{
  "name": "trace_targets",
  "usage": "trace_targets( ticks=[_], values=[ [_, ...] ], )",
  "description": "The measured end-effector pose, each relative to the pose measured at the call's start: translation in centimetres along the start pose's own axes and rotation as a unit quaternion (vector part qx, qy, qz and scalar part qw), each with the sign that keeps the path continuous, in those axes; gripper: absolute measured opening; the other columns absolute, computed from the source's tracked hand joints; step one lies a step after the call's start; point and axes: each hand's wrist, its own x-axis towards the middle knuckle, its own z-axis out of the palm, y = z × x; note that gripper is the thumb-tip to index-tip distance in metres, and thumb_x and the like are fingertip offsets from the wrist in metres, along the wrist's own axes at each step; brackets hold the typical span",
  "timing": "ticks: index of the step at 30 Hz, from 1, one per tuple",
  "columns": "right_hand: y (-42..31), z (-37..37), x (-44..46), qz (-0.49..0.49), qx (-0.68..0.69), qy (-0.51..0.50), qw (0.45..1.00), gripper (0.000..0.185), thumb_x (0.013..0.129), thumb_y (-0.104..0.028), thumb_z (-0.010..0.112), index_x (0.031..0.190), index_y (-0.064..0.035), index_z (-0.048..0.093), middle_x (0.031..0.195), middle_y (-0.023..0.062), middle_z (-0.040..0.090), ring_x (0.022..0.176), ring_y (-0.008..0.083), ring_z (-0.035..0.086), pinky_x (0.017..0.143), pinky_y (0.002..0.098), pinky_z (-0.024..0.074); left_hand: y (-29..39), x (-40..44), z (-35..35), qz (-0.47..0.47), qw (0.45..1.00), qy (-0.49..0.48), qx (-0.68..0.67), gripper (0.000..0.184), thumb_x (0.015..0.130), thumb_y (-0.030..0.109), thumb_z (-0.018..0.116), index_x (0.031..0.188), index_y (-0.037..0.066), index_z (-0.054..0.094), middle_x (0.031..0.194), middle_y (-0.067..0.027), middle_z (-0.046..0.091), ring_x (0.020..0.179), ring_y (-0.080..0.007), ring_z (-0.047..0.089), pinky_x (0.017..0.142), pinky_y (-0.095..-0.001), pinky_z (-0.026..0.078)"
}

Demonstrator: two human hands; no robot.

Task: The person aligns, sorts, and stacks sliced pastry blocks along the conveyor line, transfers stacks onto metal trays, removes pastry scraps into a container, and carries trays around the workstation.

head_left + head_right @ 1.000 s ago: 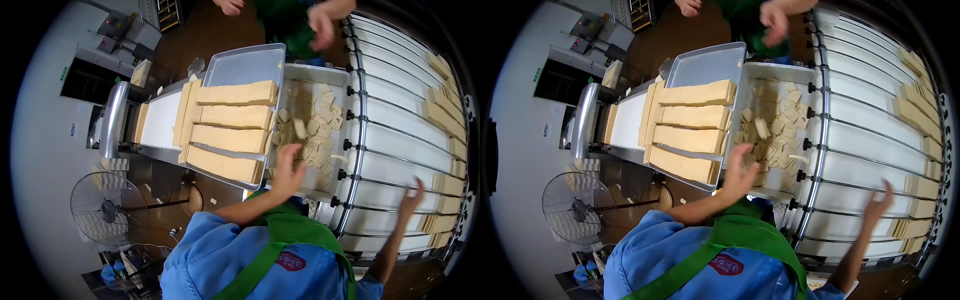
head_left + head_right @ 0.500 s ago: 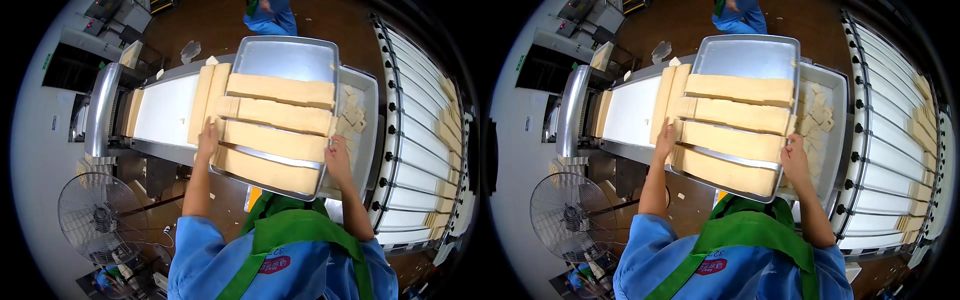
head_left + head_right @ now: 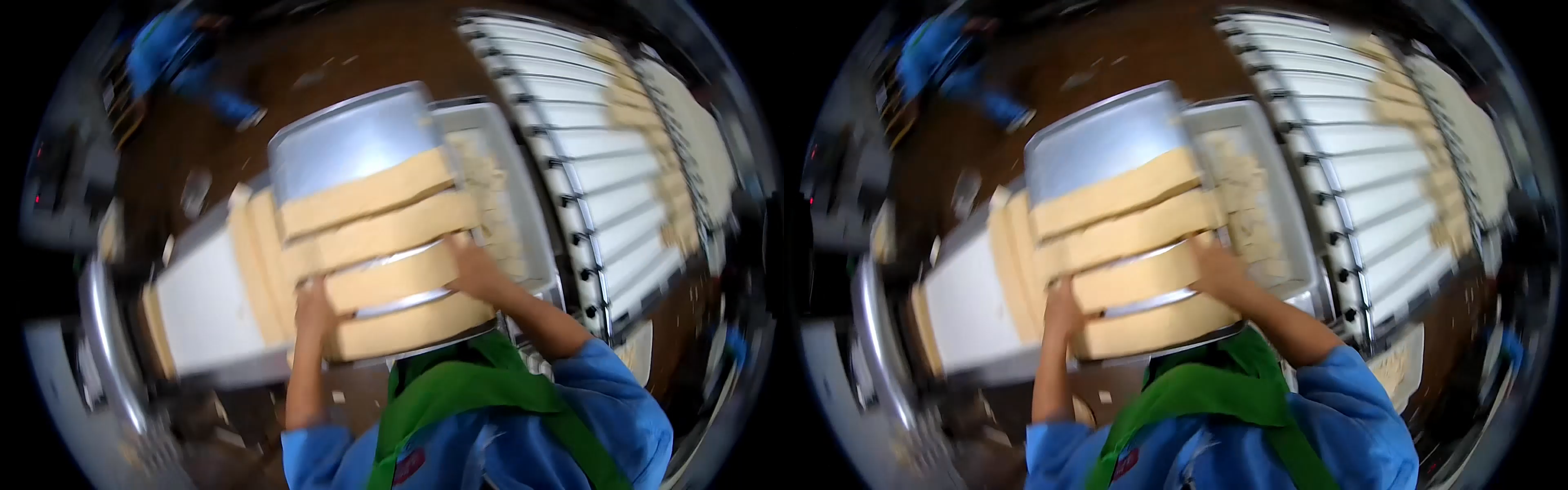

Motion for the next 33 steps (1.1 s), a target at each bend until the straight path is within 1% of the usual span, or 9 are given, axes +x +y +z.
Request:
trace_targets(
  ticks=[2, 4, 9, 12, 16, 21, 26, 30, 33],
  values=[
    [-2.4, -1.6, -0.4, 0.062, -0.043, -0.053, 0.996, 0.091, 0.065, -0.024, 0.075, 0.141, -0.0132, 0.025, 0.116, 0.0312, 0.046, 0.102, 0.0430, 0.052, 0.086, 0.0474, 0.0444, 0.5, 0.4, 0.3, 0.004, 1.000, 0.002, 0.014, 0.094, 0.052, 0.025, 0.088, 0.128, 0.004, 0.036, 0.119, -0.0249, 0.053, 0.111, -0.0398, 0.051, 0.093, -0.0441, 0.043],
    [-2.6, 1.2, -0.9, 0.066, 0.020, -0.054, 0.996, 0.081, 0.067, -0.015, 0.071, 0.137, -0.0216, 0.031, 0.113, 0.0297, 0.044, 0.102, 0.0433, 0.051, 0.082, 0.0459, 0.0463, -1.8, -3.0, 2.2, 0.038, 0.995, 0.058, -0.071, 0.096, 0.052, 0.024, 0.087, 0.131, 0.011, 0.035, 0.129, -0.0311, 0.038, 0.116, -0.0432, 0.044, 0.095, -0.0430, 0.043],
    [-1.9, -5.2, -5.5, 0.002, 0.012, 0.104, 0.994, 0.078, 0.066, -0.011, 0.069, 0.135, -0.0211, 0.034, 0.113, 0.0271, 0.042, 0.103, 0.0415, 0.048, 0.084, 0.0446, 0.0449, 4.5, -5.1, -1.2, 0.027, 0.982, 0.174, -0.072, 0.088, 0.056, 0.016, 0.083, 0.129, 0.007, 0.036, 0.122, -0.0232, 0.036, 0.106, -0.0390, 0.051, 0.093, -0.0409, 0.042],
    [2.0, -10.5, -8.2, 0.028, 0.056, 0.108, 0.992, 0.083, 0.067, -0.016, 0.073, 0.137, -0.0197, 0.030, 0.113, 0.0269, 0.042, 0.106, 0.0412, 0.046, 0.089, 0.0445, 0.0427, 10.9, -6.3, -1.5, 0.081, 0.958, 0.257, -0.099, 0.084, 0.059, 0.017, 0.082, 0.129, 0.009, 0.037, 0.121, -0.0222, 0.028, 0.104, -0.0398, 0.050, 0.090, -0.0414, 0.044],
    [11.5, -16.7, -9.5, -0.008, 0.172, 0.228, 0.958, 0.102, 0.072, -0.035, 0.073, 0.143, -0.0033, 0.007, 0.127, 0.0333, 0.033, 0.118, 0.0442, 0.039, 0.100, 0.0438, 0.0345, 23.0, -5.2, 0.7, 0.104, 0.924, 0.365, -0.037, 0.073, 0.061, 0.025, 0.081, 0.123, 0.012, 0.044, 0.129, -0.0246, 0.025, 0.103, -0.0401, 0.051, 0.077, -0.0448, 0.049],
    [27.3, -22.4, -6.3, 0.090, 0.144, 0.419, 0.892, 0.089, 0.080, -0.048, 0.061, 0.137, 0.0064, 0.019, 0.125, 0.0352, 0.040, 0.115, 0.0436, 0.045, 0.097, 0.0431, 0.0379, 39.3, -1.5, 6.9, 0.148, 0.945, 0.282, -0.073, 0.074, 0.062, 0.013, 0.076, 0.127, 0.013, 0.041, 0.134, -0.0261, 0.022, 0.106, -0.0415, 0.048, 0.083, -0.0428, 0.046],
    [42.2, -30.4, -4.0, 0.245, 0.184, 0.356, 0.883, 0.072, 0.086, -0.058, 0.044, 0.115, 0.0081, 0.046, 0.114, 0.0312, 0.054, 0.109, 0.0410, 0.053, 0.091, 0.0428, 0.0426, 53.4, 3.3, 13.9, 0.195, 0.945, 0.255, -0.066, 0.077, 0.062, 0.012, 0.075, 0.130, 0.014, 0.039, 0.132, -0.0254, 0.026, 0.108, -0.0412, 0.048, 0.086, -0.0431, 0.045],
    [54.5, -34.5, -1.8, 0.320, 0.174, 0.335, 0.869, 0.077, 0.088, -0.063, 0.032, 0.120, 0.0059, 0.045, 0.118, 0.0290, 0.053, 0.110, 0.0403, 0.052, 0.093, 0.0438, 0.0405, 61.7, 6.4, 19.2, 0.222, 0.957, 0.157, -0.105, 0.076, 0.065, 0.014, 0.077, 0.131, 0.012, 0.038, 0.127, -0.0251, 0.032, 0.108, -0.0415, 0.046, 0.087, -0.0429, 0.043],
    [61.9, -36.8, -1.7, 0.366, 0.144, 0.271, 0.879, 0.078, 0.089, -0.063, 0.025, 0.127, 0.0023, 0.043, 0.126, 0.0248, 0.050, 0.118, 0.0380, 0.047, 0.100, 0.0488, 0.0318, 65.6, 8.8, 23.9, 0.352, 0.927, 0.080, -0.105, 0.081, 0.065, 0.010, 0.076, 0.135, 0.012, 0.034, 0.126, -0.0246, 0.032, 0.113, -0.0409, 0.042, 0.093, -0.0419, 0.041]
  ],
)
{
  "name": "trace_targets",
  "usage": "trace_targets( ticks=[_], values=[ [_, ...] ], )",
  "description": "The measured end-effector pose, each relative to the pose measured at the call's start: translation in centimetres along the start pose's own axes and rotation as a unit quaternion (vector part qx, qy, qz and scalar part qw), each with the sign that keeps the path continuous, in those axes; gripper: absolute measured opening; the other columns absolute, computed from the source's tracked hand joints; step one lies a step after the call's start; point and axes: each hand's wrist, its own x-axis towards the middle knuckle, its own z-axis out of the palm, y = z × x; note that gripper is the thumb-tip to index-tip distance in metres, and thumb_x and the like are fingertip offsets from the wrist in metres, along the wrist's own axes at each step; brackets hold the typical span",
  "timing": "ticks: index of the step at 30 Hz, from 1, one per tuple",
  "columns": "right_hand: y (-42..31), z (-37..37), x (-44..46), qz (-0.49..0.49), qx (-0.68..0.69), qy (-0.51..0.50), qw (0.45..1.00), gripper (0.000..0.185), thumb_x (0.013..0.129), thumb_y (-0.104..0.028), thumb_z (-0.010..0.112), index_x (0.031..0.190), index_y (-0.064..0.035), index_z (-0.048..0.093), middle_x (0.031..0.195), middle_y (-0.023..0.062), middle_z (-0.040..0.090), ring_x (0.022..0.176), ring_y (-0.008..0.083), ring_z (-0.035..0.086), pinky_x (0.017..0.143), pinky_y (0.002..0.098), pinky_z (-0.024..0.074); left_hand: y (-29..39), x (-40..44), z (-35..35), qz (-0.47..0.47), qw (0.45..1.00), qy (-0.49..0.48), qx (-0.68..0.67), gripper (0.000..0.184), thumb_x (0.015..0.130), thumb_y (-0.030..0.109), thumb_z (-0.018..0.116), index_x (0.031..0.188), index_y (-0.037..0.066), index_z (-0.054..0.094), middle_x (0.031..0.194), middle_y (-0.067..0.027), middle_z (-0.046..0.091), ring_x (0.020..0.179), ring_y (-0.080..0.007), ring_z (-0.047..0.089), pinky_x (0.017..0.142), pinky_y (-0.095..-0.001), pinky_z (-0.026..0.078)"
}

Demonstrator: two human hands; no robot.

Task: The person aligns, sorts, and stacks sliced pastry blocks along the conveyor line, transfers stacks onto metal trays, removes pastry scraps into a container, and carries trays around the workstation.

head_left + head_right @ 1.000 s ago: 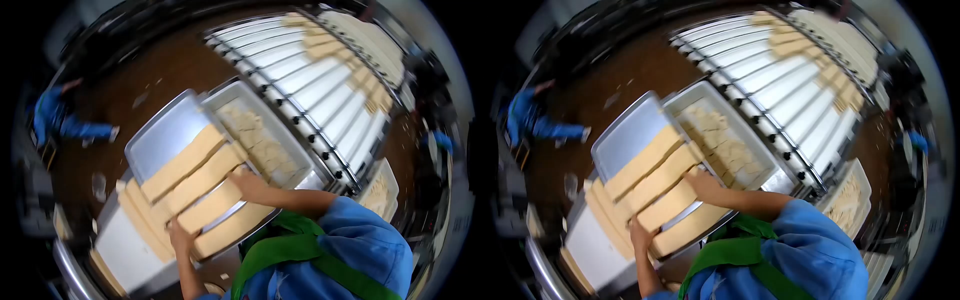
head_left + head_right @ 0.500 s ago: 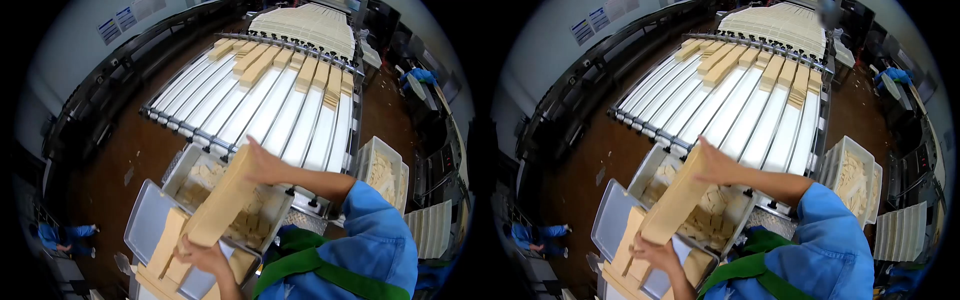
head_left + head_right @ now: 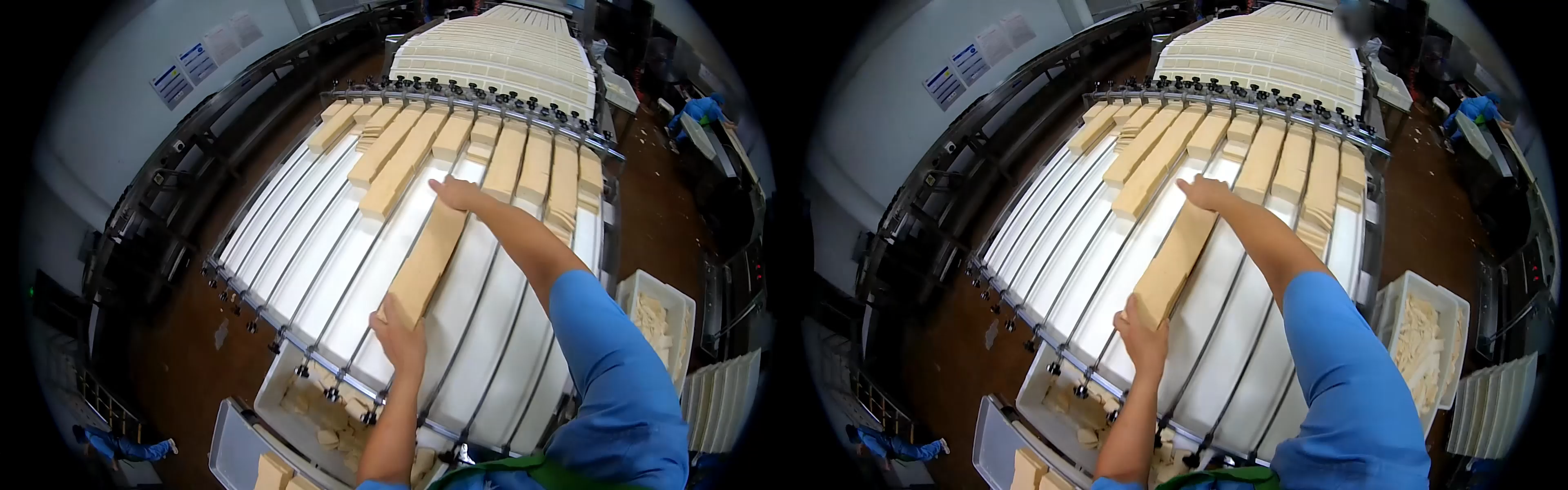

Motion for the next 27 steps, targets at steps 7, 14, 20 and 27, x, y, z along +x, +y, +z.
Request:
trace_targets(
  ticks=[7, 14, 20, 27],
  values=[
    [7.2, -1.7, 10.6, 0.046, -0.102, -0.010, 0.994, 0.079, 0.089, -0.062, 0.014, 0.136, -0.0036, 0.039, 0.139, 0.0159, 0.041, 0.129, 0.0324, 0.038, 0.108, 0.0505, 0.0142, 2.1, 5.2, 5.2, 0.053, 0.989, -0.118, -0.076, 0.074, 0.072, 0.008, 0.073, 0.135, 0.009, 0.034, 0.129, -0.0241, 0.025, 0.117, -0.0384, 0.041, 0.097, -0.0397, 0.042],
    [7.6, -3.6, 10.2, 0.104, -0.074, 0.019, 0.992, 0.079, 0.089, -0.063, 0.014, 0.140, -0.0048, 0.032, 0.144, 0.0186, 0.031, 0.134, 0.0333, 0.028, 0.111, 0.0481, 0.0089, 3.0, 6.8, 8.6, 0.064, 0.967, -0.160, -0.188, 0.060, 0.082, -0.003, 0.059, 0.135, 0.007, 0.033, 0.128, -0.0132, 0.023, 0.114, -0.0259, 0.041, 0.092, -0.0327, 0.049],
    [8.6, -2.1, 11.4, 0.104, -0.099, 0.172, 0.975, 0.069, 0.091, -0.051, 0.021, 0.137, -0.0022, 0.036, 0.145, 0.0164, 0.031, 0.136, 0.0272, 0.024, 0.111, 0.0424, 0.0108, 3.6, 7.0, 9.1, 0.080, 0.961, -0.167, -0.204, 0.057, 0.086, 0.000, 0.055, 0.137, 0.007, 0.030, 0.127, -0.0110, 0.026, 0.113, -0.0229, 0.040, 0.086, -0.0299, 0.049],
    [9.5, -2.9, 12.1, 0.069, -0.046, 0.108, 0.991, 0.060, 0.092, -0.043, 0.025, 0.129, 0.0001, 0.045, 0.139, 0.0175, 0.039, 0.129, 0.0343, 0.032, 0.106, 0.0452, 0.0160, 3.5, 7.6, 9.9, 0.087, 0.963, -0.162, -0.199, 0.057, 0.085, -0.001, 0.054, 0.137, 0.007, 0.031, 0.128, -0.0111, 0.027, 0.113, -0.0228, 0.041, 0.085, -0.0293, 0.049]
  ],
)
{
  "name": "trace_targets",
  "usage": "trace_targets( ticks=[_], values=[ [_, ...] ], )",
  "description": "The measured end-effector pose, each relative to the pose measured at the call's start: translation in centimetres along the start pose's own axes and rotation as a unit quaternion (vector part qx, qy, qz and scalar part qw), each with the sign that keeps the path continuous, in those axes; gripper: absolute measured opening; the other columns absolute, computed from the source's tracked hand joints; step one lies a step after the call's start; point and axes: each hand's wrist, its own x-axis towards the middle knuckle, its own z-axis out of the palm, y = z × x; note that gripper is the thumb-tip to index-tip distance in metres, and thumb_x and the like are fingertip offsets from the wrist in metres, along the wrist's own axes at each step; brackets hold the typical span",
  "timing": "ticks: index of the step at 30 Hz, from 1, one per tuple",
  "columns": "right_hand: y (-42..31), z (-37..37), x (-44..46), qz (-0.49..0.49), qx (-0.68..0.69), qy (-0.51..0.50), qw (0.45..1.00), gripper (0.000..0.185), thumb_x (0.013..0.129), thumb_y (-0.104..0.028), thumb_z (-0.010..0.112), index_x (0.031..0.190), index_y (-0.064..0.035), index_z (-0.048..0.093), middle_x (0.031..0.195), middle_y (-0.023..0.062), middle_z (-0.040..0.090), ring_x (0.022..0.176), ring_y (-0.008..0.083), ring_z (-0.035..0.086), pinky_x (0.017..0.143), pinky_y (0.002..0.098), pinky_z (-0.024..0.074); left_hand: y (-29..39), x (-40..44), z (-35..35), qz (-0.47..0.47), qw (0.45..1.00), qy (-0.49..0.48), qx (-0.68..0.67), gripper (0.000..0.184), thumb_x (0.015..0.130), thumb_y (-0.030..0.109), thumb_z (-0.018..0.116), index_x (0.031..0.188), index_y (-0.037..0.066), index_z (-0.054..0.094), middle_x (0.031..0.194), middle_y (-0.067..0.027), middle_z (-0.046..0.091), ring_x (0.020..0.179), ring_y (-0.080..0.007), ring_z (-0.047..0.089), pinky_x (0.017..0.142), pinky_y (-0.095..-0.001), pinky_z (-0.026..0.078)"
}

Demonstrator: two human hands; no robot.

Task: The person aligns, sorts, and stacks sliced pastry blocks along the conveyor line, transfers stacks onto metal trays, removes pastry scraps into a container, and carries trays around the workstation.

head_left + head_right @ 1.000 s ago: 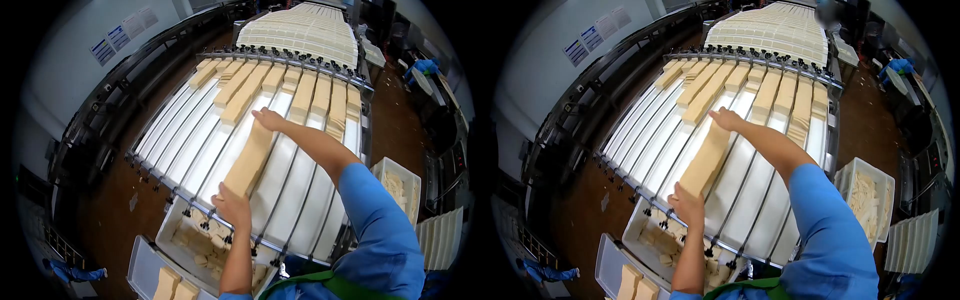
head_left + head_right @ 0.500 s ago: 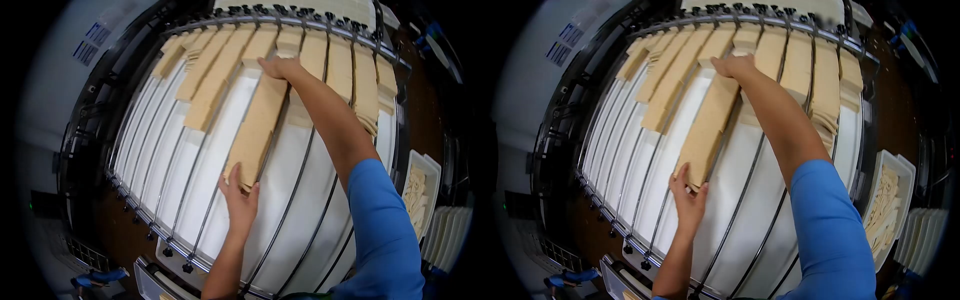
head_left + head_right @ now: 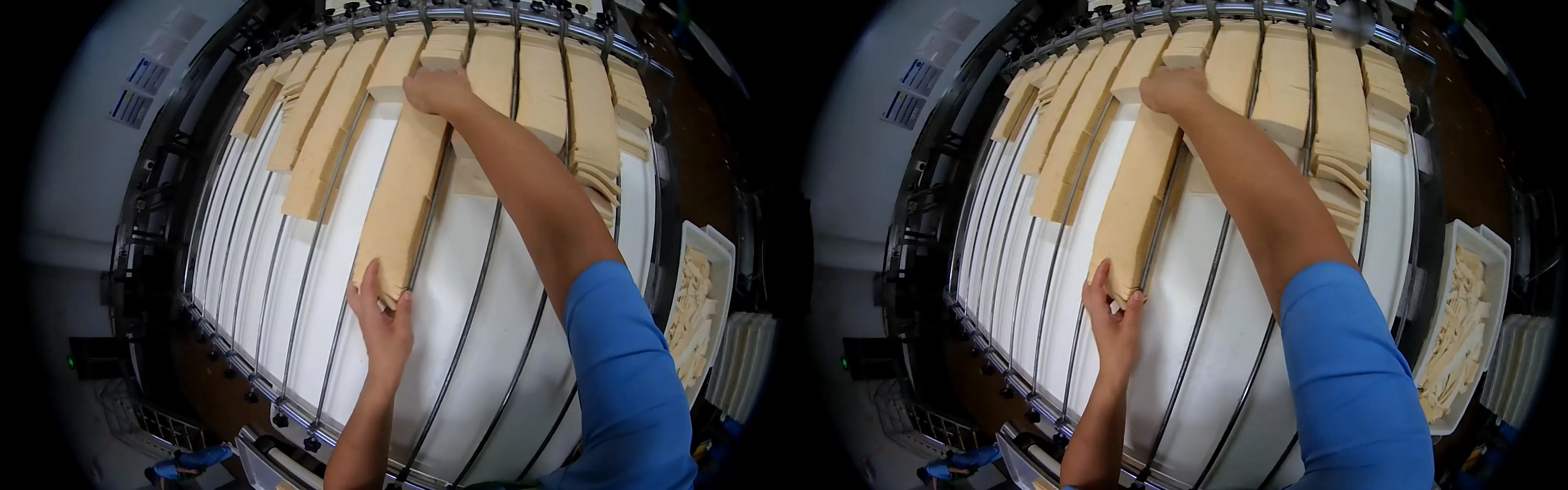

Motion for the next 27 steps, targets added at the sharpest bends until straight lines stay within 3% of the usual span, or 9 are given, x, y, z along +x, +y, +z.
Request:
trace_targets(
  ticks=[7, 9, 10, 12, 14, 18, 20, 24, 27],
  values=[
    [-3.3, 1.7, -4.1, -0.060, -0.046, 0.344, 0.936, 0.048, 0.089, -0.038, 0.043, 0.119, -0.0027, 0.054, 0.119, 0.0167, 0.055, 0.115, 0.0328, 0.047, 0.099, 0.0460, 0.0287, -2.1, 4.6, 2.3, 0.142, 0.989, 0.021, 0.024, 0.058, 0.080, -0.007, 0.054, 0.134, 0.005, 0.037, 0.128, -0.0130, 0.037, 0.114, -0.0295, 0.046, 0.091, -0.0343, 0.045],
    [-5.7, 0.9, -7.8, -0.146, 0.047, 0.237, 0.959, 0.049, 0.087, -0.042, 0.047, 0.119, -0.0065, 0.056, 0.128, 0.0165, 0.049, 0.121, 0.0296, 0.042, 0.101, 0.0489, 0.0246, -1.0, 5.2, 3.4, 0.194, 0.969, 0.135, 0.071, 0.054, 0.072, -0.011, 0.046, 0.124, 0.002, 0.047, 0.128, -0.0196, 0.046, 0.121, -0.0418, 0.039, 0.107, -0.0444, 0.026],
    [-6.7, 0.0, -11.0, -0.260, 0.252, 0.187, 0.913, 0.040, 0.087, -0.035, 0.049, 0.106, -0.0023, 0.062, 0.112, 0.0153, 0.059, 0.109, 0.0269, 0.053, 0.093, 0.0387, 0.0371, -1.0, 4.3, 3.0, 0.135, 0.975, 0.171, 0.051, 0.051, 0.072, -0.010, 0.044, 0.121, 0.003, 0.049, 0.130, -0.0198, 0.043, 0.119, -0.0411, 0.041, 0.102, -0.0433, 0.031],
    [-7.8, -2.4, -19.5, -0.432, 0.530, -0.041, 0.729, 0.021, 0.093, -0.013, 0.041, 0.092, -0.0026, 0.060, 0.090, 0.0075, 0.058, 0.087, 0.0223, 0.056, 0.085, 0.0317, 0.0424, 1.0, 1.5, 0.8, 0.005, 0.968, 0.248, -0.027, 0.047, 0.073, -0.008, 0.043, 0.117, 0.005, 0.052, 0.133, -0.0200, 0.038, 0.116, -0.0394, 0.045, 0.094, -0.0403, 0.040],
    [-10.2, -5.1, -29.0, -0.439, 0.658, -0.252, 0.558, 0.025, 0.096, -0.016, 0.038, 0.085, -0.0054, 0.058, 0.084, 0.0055, 0.055, 0.083, 0.0204, 0.054, 0.080, 0.0306, 0.0433, 3.4, -3.8, -3.4, -0.050, 0.950, 0.297, -0.081, 0.049, 0.073, -0.009, 0.040, 0.118, 0.006, 0.052, 0.135, -0.0193, 0.033, 0.111, -0.0356, 0.049, 0.085, -0.0360, 0.045],
    [-18.8, -11.8, -44.9, -0.495, 0.704, -0.507, 0.037, 0.057, 0.099, -0.026, 0.021, 0.052, -0.0102, 0.049, 0.054, 0.0020, 0.049, 0.049, 0.0170, 0.052, 0.090, 0.0415, 0.0489, 3.9, -15.8, -9.9, -0.111, 0.918, 0.370, -0.092, 0.052, 0.076, -0.007, 0.043, 0.126, 0.008, 0.049, 0.139, -0.0186, 0.027, 0.111, -0.0331, 0.046, 0.081, -0.0308, 0.045],
    [-21.1, -12.7, -49.1, -0.447, 0.731, -0.508, 0.087, 0.061, 0.099, -0.030, 0.018, 0.045, -0.0145, 0.041, 0.046, 0.0008, 0.042, 0.044, 0.0152, 0.048, 0.089, 0.0451, 0.0488, 3.1, -21.9, -12.1, -0.118, 0.889, 0.393, 0.203, 0.054, 0.078, -0.002, 0.051, 0.130, 0.008, 0.044, 0.139, -0.0246, 0.020, 0.124, -0.0392, 0.027, 0.101, -0.0407, 0.030],
    [-23.9, -11.4, -54.5, -0.450, 0.653, -0.607, -0.045, 0.062, 0.099, -0.033, 0.018, 0.046, -0.0136, 0.042, 0.047, 0.0017, 0.044, 0.043, 0.0177, 0.048, 0.093, 0.0482, 0.0466, 2.1, -33.8, -17.9, -0.140, 0.877, 0.446, 0.113, 0.053, 0.078, 0.004, 0.055, 0.128, 0.005, 0.041, 0.131, -0.0209, 0.028, 0.120, -0.0373, 0.032, 0.104, -0.0416, 0.025],
    [-26.5, -10.3, -59.1, -0.327, 0.701, -0.633, 0.010, 0.054, 0.099, -0.041, 0.028, 0.067, -0.0046, 0.053, 0.052, 0.0041, 0.052, 0.036, 0.0186, 0.048, 0.050, 0.0440, 0.0549, -0.1, -42.4, -22.6, -0.132, 0.838, 0.487, 0.207, 0.053, 0.079, 0.003, 0.054, 0.129, 0.001, 0.037, 0.127, -0.0183, 0.040, 0.118, -0.0314, 0.037, 0.101, -0.0382, 0.030]
  ],
)
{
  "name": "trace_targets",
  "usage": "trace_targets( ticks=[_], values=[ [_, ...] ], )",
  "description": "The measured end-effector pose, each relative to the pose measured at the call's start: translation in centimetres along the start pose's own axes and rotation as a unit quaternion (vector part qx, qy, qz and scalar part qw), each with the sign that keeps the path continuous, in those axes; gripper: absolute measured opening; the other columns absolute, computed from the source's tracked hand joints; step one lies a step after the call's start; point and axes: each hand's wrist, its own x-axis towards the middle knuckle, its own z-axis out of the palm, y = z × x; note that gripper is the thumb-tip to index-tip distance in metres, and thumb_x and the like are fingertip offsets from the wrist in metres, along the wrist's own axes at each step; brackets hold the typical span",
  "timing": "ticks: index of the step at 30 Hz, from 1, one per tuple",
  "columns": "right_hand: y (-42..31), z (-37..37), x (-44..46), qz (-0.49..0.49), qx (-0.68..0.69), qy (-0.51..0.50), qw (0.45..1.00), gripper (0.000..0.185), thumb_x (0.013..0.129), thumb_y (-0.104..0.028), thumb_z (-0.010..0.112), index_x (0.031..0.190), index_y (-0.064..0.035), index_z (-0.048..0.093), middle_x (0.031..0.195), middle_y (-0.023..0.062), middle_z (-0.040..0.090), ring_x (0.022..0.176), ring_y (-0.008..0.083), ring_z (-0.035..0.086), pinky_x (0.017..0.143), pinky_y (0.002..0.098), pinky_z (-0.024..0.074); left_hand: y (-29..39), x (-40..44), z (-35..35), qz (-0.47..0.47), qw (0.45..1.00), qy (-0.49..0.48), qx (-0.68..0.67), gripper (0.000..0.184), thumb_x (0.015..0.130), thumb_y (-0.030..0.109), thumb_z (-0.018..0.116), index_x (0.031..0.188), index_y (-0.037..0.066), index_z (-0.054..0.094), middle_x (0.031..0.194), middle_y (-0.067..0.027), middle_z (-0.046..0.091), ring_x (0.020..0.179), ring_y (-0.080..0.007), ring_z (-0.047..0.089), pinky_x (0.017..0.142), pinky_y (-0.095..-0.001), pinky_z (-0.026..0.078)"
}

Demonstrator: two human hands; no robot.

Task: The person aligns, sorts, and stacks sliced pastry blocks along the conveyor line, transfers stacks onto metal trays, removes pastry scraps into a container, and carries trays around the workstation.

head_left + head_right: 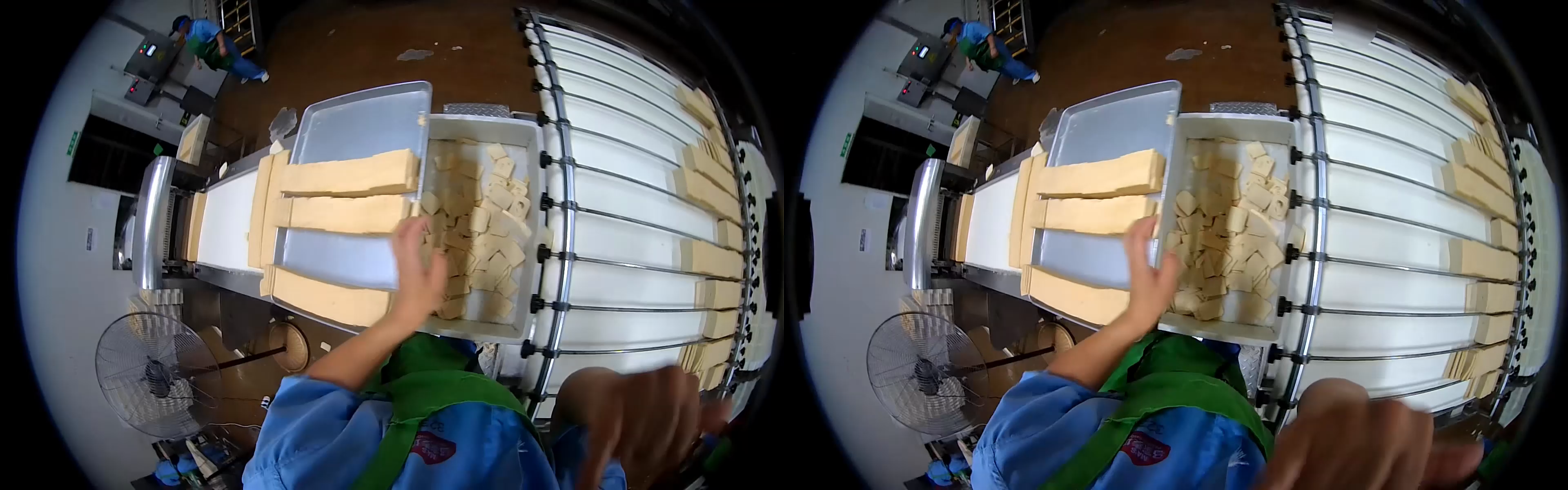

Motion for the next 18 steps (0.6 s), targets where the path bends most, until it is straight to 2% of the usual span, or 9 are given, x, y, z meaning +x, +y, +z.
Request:
trace_targets(
  ticks=[2, 3, 4, 5, 6, 10, 12, 16, 18],
  values=[
    [3.3, -3.2, -3.8, 0.125, -0.262, 0.189, 0.938, 0.037, 0.096, -0.032, 0.039, 0.077, -0.0034, 0.053, 0.067, 0.0053, 0.052, 0.057, 0.0175, 0.050, 0.058, 0.0326, 0.0480, -5.7, 0.2, -5.8, -0.057, 0.997, 0.033, 0.030, 0.053, 0.081, 0.002, 0.053, 0.131, 0.001, 0.035, 0.128, -0.0156, 0.041, 0.118, -0.0279, 0.039, 0.097, -0.0366, 0.034],
    [6.8, -7.1, -3.1, 0.161, -0.450, 0.225, 0.849, 0.029, 0.094, -0.029, 0.047, 0.080, -0.0035, 0.053, 0.076, 0.0052, 0.052, 0.067, 0.0159, 0.049, 0.061, 0.0277, 0.0418, -9.1, 0.3, -8.5, -0.096, 0.992, 0.073, 0.027, 0.054, 0.082, 0.001, 0.053, 0.132, 0.000, 0.035, 0.128, -0.0141, 0.042, 0.116, -0.0260, 0.042, 0.094, -0.0352, 0.036],
    [10.5, -10.6, -1.9, 0.330, -0.576, 0.309, 0.681, 0.022, 0.089, -0.021, 0.055, 0.088, 0.0012, 0.050, 0.082, 0.0067, 0.052, 0.072, 0.0181, 0.050, 0.063, 0.0277, 0.0425, -12.6, 0.6, -11.8, -0.129, 0.986, 0.092, 0.049, 0.052, 0.081, 0.001, 0.052, 0.131, -0.002, 0.036, 0.126, -0.0200, 0.039, 0.116, -0.0327, 0.040, 0.099, -0.0398, 0.034],
    [14.8, -14.1, -3.0, 0.326, -0.625, 0.323, 0.632, 0.031, 0.084, -0.021, 0.064, 0.100, 0.0018, 0.050, 0.085, 0.0074, 0.053, 0.076, 0.0186, 0.051, 0.067, 0.0284, 0.0436, -16.8, 0.8, -14.6, -0.130, 0.977, 0.115, 0.126, 0.054, 0.082, 0.004, 0.053, 0.132, -0.002, 0.036, 0.124, -0.0217, 0.042, 0.114, -0.0338, 0.043, 0.098, -0.0395, 0.035],
    [17.6, -17.8, -6.0, 0.363, -0.725, 0.265, 0.523, 0.043, 0.082, -0.023, 0.066, 0.111, 0.0004, 0.047, 0.086, 0.0084, 0.054, 0.080, 0.0192, 0.054, 0.070, 0.0300, 0.0447, -21.1, 1.0, -16.9, -0.129, 0.961, 0.140, 0.203, 0.055, 0.083, 0.007, 0.053, 0.134, -0.002, 0.035, 0.121, -0.0235, 0.045, 0.111, -0.0349, 0.045, 0.097, -0.0392, 0.036],
    [24.5, -21.4, -7.4, 0.395, -0.679, 0.348, 0.511, 0.056, 0.080, -0.022, 0.067, 0.124, 0.0000, 0.039, 0.081, 0.0097, 0.056, 0.077, 0.0203, 0.056, 0.069, 0.0316, 0.0458, -34.3, 2.1, -23.8, -0.192, 0.944, 0.107, 0.245, 0.054, 0.087, 0.016, 0.050, 0.136, -0.001, 0.034, 0.113, -0.0257, 0.051, 0.105, -0.0379, 0.049, 0.096, -0.0393, 0.037],
    [25.0, -22.0, -7.5, 0.413, -0.667, 0.350, 0.512, 0.058, 0.081, -0.017, 0.066, 0.127, 0.0008, 0.035, 0.076, 0.0094, 0.056, 0.072, 0.0207, 0.056, 0.067, 0.0322, 0.0462, -35.4, 3.4, -24.1, -0.306, 0.951, -0.036, 0.038, 0.053, 0.091, 0.023, 0.046, 0.137, 0.001, 0.034, 0.105, -0.0251, 0.055, 0.102, -0.0387, 0.051, 0.096, -0.0394, 0.038],
    [24.9, -22.3, -7.3, 0.411, -0.697, 0.343, 0.477, 0.056, 0.081, -0.010, 0.062, 0.129, 0.0008, 0.035, 0.072, 0.0074, 0.055, 0.066, 0.0187, 0.055, 0.062, 0.0300, 0.0457, -36.5, 4.2, -22.5, -0.175, 0.982, -0.060, -0.039, 0.051, 0.093, 0.027, 0.043, 0.138, 0.004, 0.034, 0.114, -0.0239, 0.050, 0.107, -0.0367, 0.049, 0.096, -0.0396, 0.038],
    [24.2, -21.9, -6.7, 0.419, -0.587, 0.407, 0.560, 0.052, 0.080, -0.005, 0.060, 0.127, 0.0009, 0.037, 0.071, 0.0066, 0.055, 0.063, 0.0163, 0.055, 0.059, 0.0273, 0.0450, -34.1, 5.7, -23.3, -0.197, 0.969, -0.146, -0.008, 0.053, 0.093, 0.030, 0.047, 0.139, 0.010, 0.033, 0.127, -0.0222, 0.039, 0.111, -0.0317, 0.047, 0.096, -0.0380, 0.039]
  ],
)
